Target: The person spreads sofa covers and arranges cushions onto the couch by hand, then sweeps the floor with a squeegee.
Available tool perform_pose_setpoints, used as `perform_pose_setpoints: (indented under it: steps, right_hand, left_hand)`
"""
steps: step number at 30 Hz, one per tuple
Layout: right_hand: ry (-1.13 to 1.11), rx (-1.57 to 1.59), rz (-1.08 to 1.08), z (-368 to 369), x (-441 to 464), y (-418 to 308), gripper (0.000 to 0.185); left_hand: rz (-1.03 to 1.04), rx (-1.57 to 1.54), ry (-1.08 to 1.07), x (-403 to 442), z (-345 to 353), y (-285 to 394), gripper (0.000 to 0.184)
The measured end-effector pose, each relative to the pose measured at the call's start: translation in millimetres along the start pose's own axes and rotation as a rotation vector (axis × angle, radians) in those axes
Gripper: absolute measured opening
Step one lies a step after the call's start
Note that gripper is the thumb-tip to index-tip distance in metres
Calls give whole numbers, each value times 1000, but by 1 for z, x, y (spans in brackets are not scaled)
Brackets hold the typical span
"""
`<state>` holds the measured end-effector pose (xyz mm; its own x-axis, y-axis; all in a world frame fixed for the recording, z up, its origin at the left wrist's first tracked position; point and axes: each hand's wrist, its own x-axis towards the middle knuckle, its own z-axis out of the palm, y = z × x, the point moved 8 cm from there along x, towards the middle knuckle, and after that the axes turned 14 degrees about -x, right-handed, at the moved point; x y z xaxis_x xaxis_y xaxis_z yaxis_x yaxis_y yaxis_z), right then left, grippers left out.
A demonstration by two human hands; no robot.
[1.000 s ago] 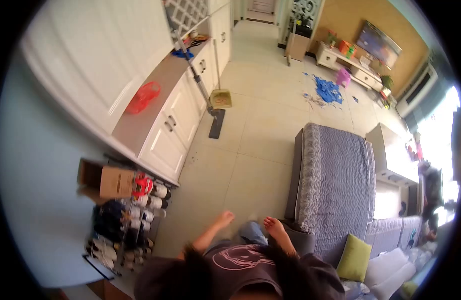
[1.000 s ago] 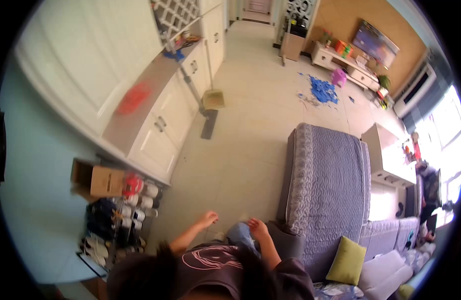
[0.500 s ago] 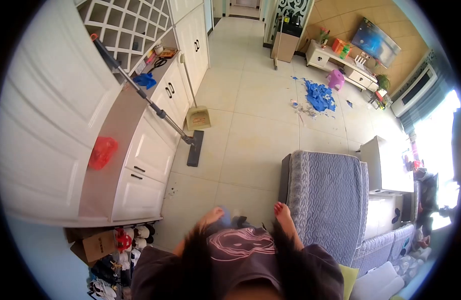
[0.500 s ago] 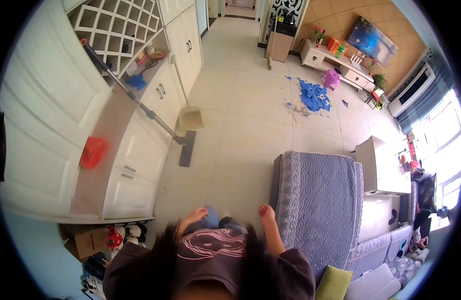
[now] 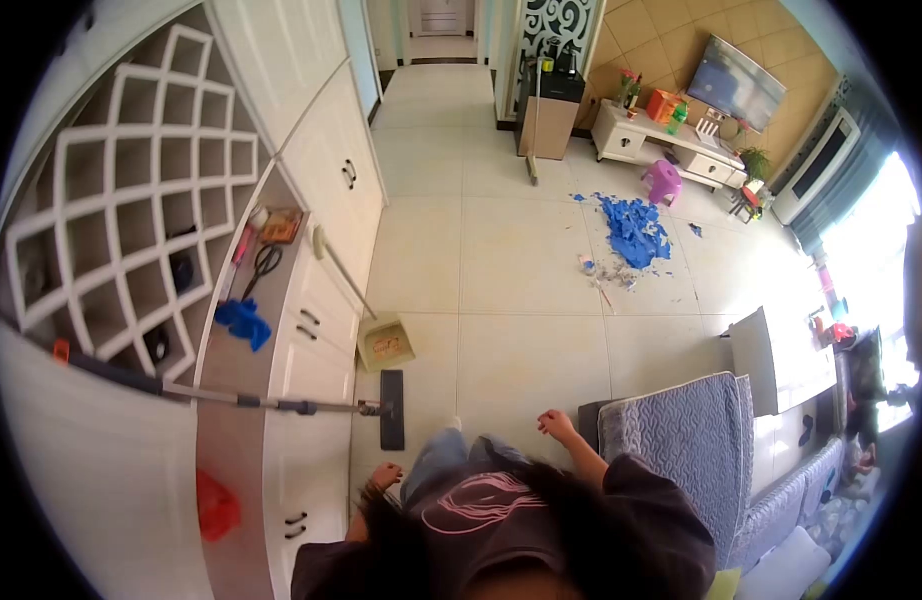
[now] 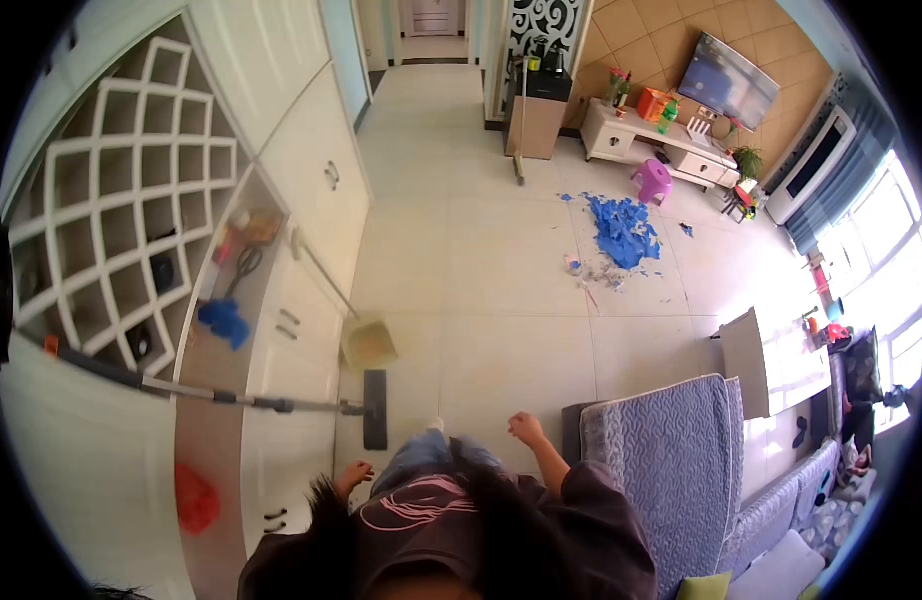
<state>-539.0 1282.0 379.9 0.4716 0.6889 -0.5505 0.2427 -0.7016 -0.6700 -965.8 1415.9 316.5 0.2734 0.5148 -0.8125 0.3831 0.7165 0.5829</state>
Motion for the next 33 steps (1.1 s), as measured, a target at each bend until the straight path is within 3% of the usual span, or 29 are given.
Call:
perform_pose_setpoints:
  steps: [3, 6, 7, 8, 10, 13, 15, 17, 19, 22, 23, 25, 29, 31, 33]
  right_hand:
    - [-2, -229, 69, -16, 23, 16, 21]
    - [-79, -370, 239, -28, 37, 35, 22]
    - [-291, -823, 30, -11, 55, 56, 21]
    - [-400, -922, -21, -3, 63, 79, 21]
    - [-466, -801, 172, -21, 87, 111, 20]
    - [-395, -555, 441, -77, 157, 125, 20]
    - [-339, -495, 482, -116, 215, 121, 20]
    - [-244, -503, 369, -154, 291, 105, 20]
    - [-110, -631, 130, -194, 387, 64, 20]
    - [265, -1185, -352, -266, 560, -72, 16]
    - [355, -558, -246, -318, 582, -141, 16]
    - [346, -43, -275, -350, 663, -208, 18]
    - [259, -120, -258, -400, 737, -347, 19]
    - [176, -195, -266, -408, 781, -362, 18]
    - [38, -294, -226, -414, 809, -368, 18]
  left_hand:
    - [96, 170, -122, 78, 16, 84, 23]
    - [247, 145, -179, 158, 67, 190, 24]
    - [250, 141, -266, 179, 96, 229, 22]
    - [263, 174, -319, 189, 125, 272, 24]
    - [323, 198, -364, 212, 185, 352, 25]
    - [426, 252, -456, 250, 253, 450, 28]
    - [436, 293, -511, 261, 283, 499, 31]
    - [404, 664, -377, 276, 293, 545, 34]
    - [353, 818, -365, 316, 285, 572, 30]
    - [304, 877, -329, 386, 257, 597, 30]
    - [249, 937, -360, 414, 248, 602, 30]
    - [198, 988, -293, 446, 228, 624, 28]
    - [138, 969, -249, 517, 210, 682, 23]
    - [199, 954, -242, 556, 219, 730, 22]
    - [398, 993, -257, 591, 242, 797, 20]
